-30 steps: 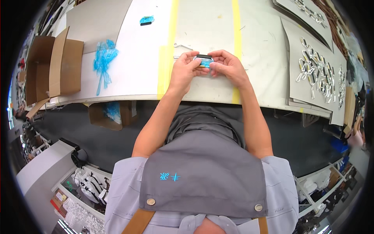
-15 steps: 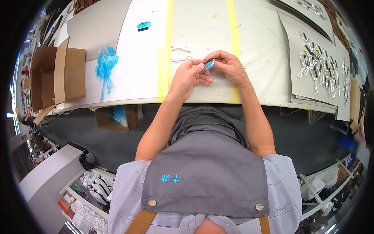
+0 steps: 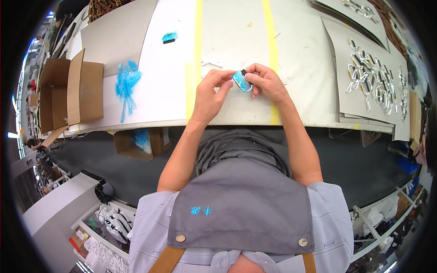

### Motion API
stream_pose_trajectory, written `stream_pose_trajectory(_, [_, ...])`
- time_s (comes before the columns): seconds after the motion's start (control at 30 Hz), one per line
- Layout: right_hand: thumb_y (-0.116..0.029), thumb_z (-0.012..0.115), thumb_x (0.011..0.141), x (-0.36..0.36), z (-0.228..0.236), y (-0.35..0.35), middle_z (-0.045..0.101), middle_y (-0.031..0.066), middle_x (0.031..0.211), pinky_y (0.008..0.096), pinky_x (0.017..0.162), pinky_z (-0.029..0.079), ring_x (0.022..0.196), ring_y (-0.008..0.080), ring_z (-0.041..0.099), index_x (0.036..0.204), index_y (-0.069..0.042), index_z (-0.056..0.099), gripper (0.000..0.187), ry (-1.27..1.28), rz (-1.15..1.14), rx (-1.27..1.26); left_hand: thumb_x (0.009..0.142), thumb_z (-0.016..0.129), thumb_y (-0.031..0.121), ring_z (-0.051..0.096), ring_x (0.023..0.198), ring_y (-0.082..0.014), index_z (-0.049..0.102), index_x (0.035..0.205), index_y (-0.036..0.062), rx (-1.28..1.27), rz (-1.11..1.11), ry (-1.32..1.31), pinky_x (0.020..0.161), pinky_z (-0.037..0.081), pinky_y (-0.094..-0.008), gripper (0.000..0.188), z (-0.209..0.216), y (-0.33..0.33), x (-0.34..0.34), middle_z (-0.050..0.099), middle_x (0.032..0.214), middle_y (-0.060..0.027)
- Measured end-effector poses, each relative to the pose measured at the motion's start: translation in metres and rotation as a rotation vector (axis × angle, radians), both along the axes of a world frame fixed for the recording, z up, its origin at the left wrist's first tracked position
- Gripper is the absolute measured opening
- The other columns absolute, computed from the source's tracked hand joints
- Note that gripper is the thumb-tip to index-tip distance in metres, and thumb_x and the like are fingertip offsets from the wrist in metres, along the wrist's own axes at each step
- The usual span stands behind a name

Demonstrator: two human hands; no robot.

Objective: Assembling small hardware components and straps onto decorative leather or fabric pieces at a workshop table.

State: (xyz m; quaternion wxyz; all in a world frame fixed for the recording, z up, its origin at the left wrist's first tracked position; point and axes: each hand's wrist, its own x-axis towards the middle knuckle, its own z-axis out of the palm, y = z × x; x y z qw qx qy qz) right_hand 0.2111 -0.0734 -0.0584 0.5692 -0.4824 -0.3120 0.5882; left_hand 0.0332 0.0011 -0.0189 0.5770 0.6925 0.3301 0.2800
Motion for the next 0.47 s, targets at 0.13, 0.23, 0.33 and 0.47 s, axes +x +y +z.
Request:
stream_pose_trajectory(0.13, [-0.012, 0.056, 0.090, 0.004, 0.003, 0.001, 0.056, 0.0003, 0.071, 0.0210, 0.044, 0.045, 0.048, 0.0048, 0.049, 0.097, 0.000, 0.057, 0.014, 0.099, 0.045, -0.045, 0.076, 0.068, 0.002, 0.055, 0.078, -0.0187, 0.069, 0.095, 0.0087, 0.476, -0.213, 0.149, 0.068, 0.046, -0.0300, 0.020, 0.004, 0.011, -0.002, 0.053, 0.088, -0.0067])
stream_pose_trajectory(0.23, [-0.012, 0.055, 0.089, 0.006, 0.012, 0.003, 0.055, -0.0003, 0.068, 0.0211, 0.043, 0.044, 0.046, 0.0050, 0.047, 0.097, 0.001, 0.057, 0.015, 0.060, 0.106, -0.117, 0.076, 0.070, 0.005, 0.053, 0.079, -0.0205, 0.069, 0.093, 0.0094, 0.537, -0.313, 0.237, 0.068, 0.045, -0.0320, 0.018, 0.010, 0.016, -0.002, 0.051, 0.085, -0.0063])
stream_pose_trajectory(0.33, [-0.011, 0.055, 0.088, 0.008, 0.014, 0.006, 0.054, -0.0005, 0.066, 0.0206, 0.042, 0.044, 0.044, 0.0048, 0.046, 0.097, 0.001, 0.057, 0.016, -0.010, 0.174, -0.159, 0.074, 0.072, 0.006, 0.052, 0.075, -0.0180, 0.070, 0.092, 0.0089, 0.523, -0.401, 0.248, 0.066, 0.044, -0.0309, 0.017, 0.011, 0.018, 0.002, 0.050, 0.082, -0.0052])
stream_pose_trajectory(0.47, [-0.014, 0.054, 0.090, 0.009, 0.014, 0.008, 0.053, -0.0014, 0.065, 0.0188, 0.039, 0.041, 0.043, 0.0036, 0.044, 0.096, 0.000, 0.058, 0.015, -0.048, 0.261, -0.182, 0.076, 0.072, 0.007, 0.052, 0.075, -0.0181, 0.070, 0.090, 0.0079, 0.408, -0.458, 0.336, 0.066, 0.044, -0.0316, 0.015, 0.016, 0.020, 0.006, 0.051, 0.083, -0.0057])
